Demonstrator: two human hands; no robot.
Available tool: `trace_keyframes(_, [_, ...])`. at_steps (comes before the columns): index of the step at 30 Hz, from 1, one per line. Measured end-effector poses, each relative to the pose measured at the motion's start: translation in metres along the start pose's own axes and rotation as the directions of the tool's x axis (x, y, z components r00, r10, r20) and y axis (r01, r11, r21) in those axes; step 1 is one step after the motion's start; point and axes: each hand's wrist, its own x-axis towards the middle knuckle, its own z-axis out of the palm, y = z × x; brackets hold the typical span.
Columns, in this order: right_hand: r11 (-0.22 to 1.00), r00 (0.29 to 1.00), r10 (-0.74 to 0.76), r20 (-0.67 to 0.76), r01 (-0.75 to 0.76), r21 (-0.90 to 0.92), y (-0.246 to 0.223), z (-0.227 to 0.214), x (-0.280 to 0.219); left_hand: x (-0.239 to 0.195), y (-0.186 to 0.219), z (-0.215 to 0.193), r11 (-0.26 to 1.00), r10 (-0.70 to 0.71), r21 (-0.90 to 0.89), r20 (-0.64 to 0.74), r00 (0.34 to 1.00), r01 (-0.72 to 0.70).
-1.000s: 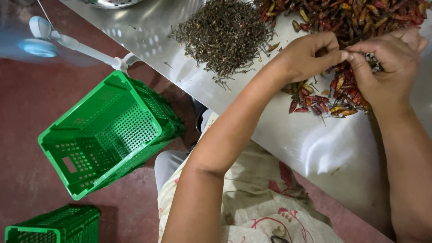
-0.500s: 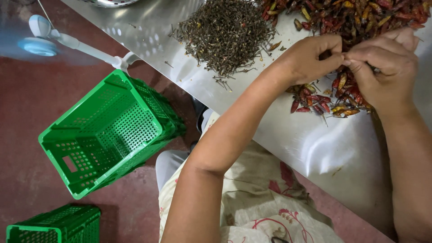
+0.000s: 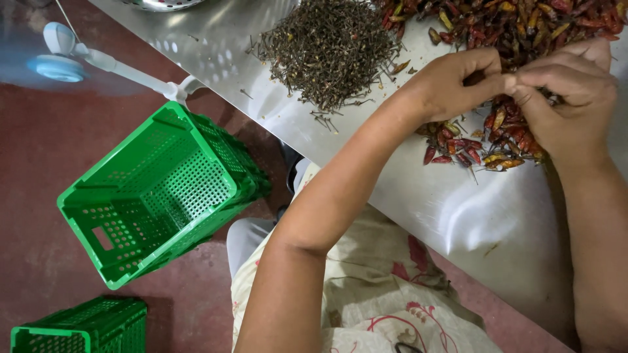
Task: The person repeatedly picks dried red chilies from a pile on a metal table, removes the stems by hand, and places the stems into a growing pile while the de-stemmed chilies remain on the table. A metal colander and green basket are nearby but not used during the clip.
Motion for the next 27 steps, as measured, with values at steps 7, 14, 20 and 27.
trace_keyframes(7, [0.997,0.999,-0.042,-0.019,0.041,-0.068,-0.004,0.0,0.0,-0.002,0.005,-0.001,0.993,0.009,-0.114,-0.013,1.0,-0.011])
trace_keyframes(14, [1.0,0.996,-0.003,-0.091,0.005,0.019,0.001,-0.001,-0.001,0.002,0.012,-0.004,0.974,-0.022,-0.224,-0.099,0.995,-0.001])
trace_keyframes(20, [0.952,0.951,0.211,-0.228,-0.146,0.269,0.026,0.007,-0.01,0.003,0.033,-0.006,0.844,-0.295,-0.456,0.047,0.954,0.283])
trace_keyframes(27, [0.853,0.91,0.373,-0.179,-0.261,0.453,0.003,0.004,0.005,0.0,0.031,-0.013,0.759,-0.344,-0.548,0.121,0.931,0.351])
